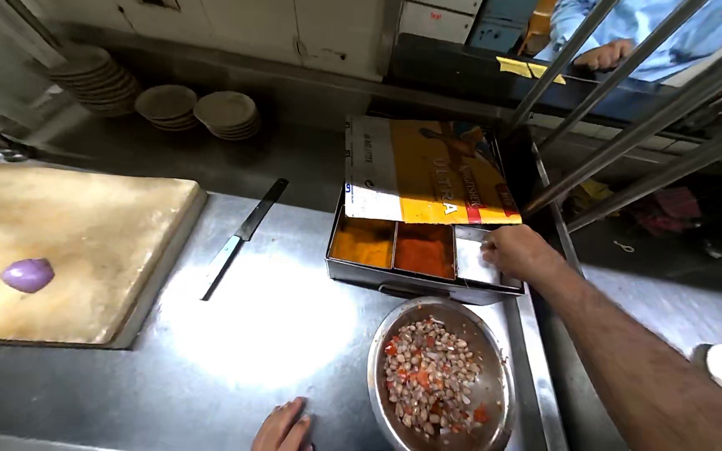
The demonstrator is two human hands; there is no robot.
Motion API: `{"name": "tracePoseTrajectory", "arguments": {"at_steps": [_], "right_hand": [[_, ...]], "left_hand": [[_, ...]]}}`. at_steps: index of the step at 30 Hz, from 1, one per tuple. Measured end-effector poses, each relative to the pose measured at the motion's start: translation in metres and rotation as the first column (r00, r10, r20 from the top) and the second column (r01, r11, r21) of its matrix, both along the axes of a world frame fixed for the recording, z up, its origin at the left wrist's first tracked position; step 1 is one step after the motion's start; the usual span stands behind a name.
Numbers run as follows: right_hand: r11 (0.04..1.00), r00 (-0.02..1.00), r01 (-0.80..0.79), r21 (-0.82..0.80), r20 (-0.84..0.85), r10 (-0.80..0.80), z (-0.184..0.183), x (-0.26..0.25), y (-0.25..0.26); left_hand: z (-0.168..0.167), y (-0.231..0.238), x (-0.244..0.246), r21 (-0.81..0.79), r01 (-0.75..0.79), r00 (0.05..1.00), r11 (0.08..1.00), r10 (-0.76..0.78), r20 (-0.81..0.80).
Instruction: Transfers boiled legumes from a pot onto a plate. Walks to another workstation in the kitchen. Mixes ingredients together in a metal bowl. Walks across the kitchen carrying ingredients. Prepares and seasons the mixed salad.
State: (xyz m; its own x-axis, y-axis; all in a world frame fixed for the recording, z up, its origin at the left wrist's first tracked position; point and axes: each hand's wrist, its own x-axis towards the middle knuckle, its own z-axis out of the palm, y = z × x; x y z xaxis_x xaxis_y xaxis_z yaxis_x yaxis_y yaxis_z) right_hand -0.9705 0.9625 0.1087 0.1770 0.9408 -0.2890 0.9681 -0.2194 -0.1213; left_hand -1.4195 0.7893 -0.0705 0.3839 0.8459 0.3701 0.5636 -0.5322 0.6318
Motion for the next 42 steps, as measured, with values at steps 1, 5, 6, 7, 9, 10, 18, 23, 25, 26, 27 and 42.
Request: {"name": "tracePoseTrajectory", "arguments": {"at_steps": [1, 5, 6, 7, 9, 10, 18, 23, 25, 26, 27, 42], "right_hand": [[1.0, 0.998, 0.022, 0.02, -0.052, -0.021, 0.003, 0.006, -0.006], [0.967, 0.973, 0.109, 0.229, -0.224, -0.056, 0.043, -0.012, -0.056], [0.956, 0.979, 0.098, 0.278, -0.199, -0.043, 0.046, -0.021, -0.073], [0.947, 0.985, 0.06, 0.315, -0.17, -0.006, 0.045, -0.031, -0.091], [0.929, 0.985, -0.052, 0.366, -0.133, 0.107, 0.032, -0.058, -0.124], [0.918, 0.98, -0.099, 0.385, -0.122, 0.157, 0.022, -0.074, -0.136], [0.894, 0.972, -0.221, 0.39, 0.018, 0.232, -0.016, -0.115, -0.173], [0.967, 0.957, -0.248, 0.051, -0.145, 0.253, -0.024, -0.121, -0.173], [0.962, 0.948, -0.262, 0.075, -0.168, 0.272, -0.022, -0.114, -0.152], [0.951, 0.946, -0.258, 0.171, -0.155, 0.285, -0.014, -0.11, -0.136], [0.936, 0.949, -0.249, 0.248, -0.131, 0.287, -0.003, -0.106, -0.116], [0.901, 0.982, -0.155, -0.405, 0.036, 0.185, -0.038, -0.108, 0.068]], "left_hand": [[0.0, 0.001, 0.001, 0.007, 0.003, 1.0, 1.0, -0.003, -0.005], [0.003, -0.001, 0.004, 0.028, -0.06, 0.998, 0.998, 0.06, -0.003], [0.003, -0.002, 0.005, 0.037, -0.075, 0.997, 0.997, 0.075, -0.005], [0.002, -0.003, 0.006, 0.049, -0.086, 0.996, 0.995, 0.086, -0.001], [-0.002, -0.003, 0.007, 0.081, -0.104, 0.995, 0.991, 0.104, 0.005], [-0.003, -0.002, 0.008, 0.094, -0.112, 0.994, 0.989, 0.112, 0.01], [-0.007, 0.003, 0.006, 0.124, -0.105, 0.993, 0.987, 0.096, 0.071], [0.0, 0.0, 0.003, 0.04, -0.09, 0.995, 0.995, 0.088, 0.053], [0.007, 0.003, 0.003, 0.005, -0.06, 0.998, 0.998, 0.06, 0.037], [0.007, 0.002, 0.003, 0.0, -0.055, 0.998, 0.998, 0.055, 0.029], [0.008, 0.001, 0.002, -0.005, -0.045, 0.999, 0.999, 0.045, 0.029], [0.003, -0.001, -0.003, 0.003, 0.023, 0.995, 1.0, -0.023, 0.097]]}}
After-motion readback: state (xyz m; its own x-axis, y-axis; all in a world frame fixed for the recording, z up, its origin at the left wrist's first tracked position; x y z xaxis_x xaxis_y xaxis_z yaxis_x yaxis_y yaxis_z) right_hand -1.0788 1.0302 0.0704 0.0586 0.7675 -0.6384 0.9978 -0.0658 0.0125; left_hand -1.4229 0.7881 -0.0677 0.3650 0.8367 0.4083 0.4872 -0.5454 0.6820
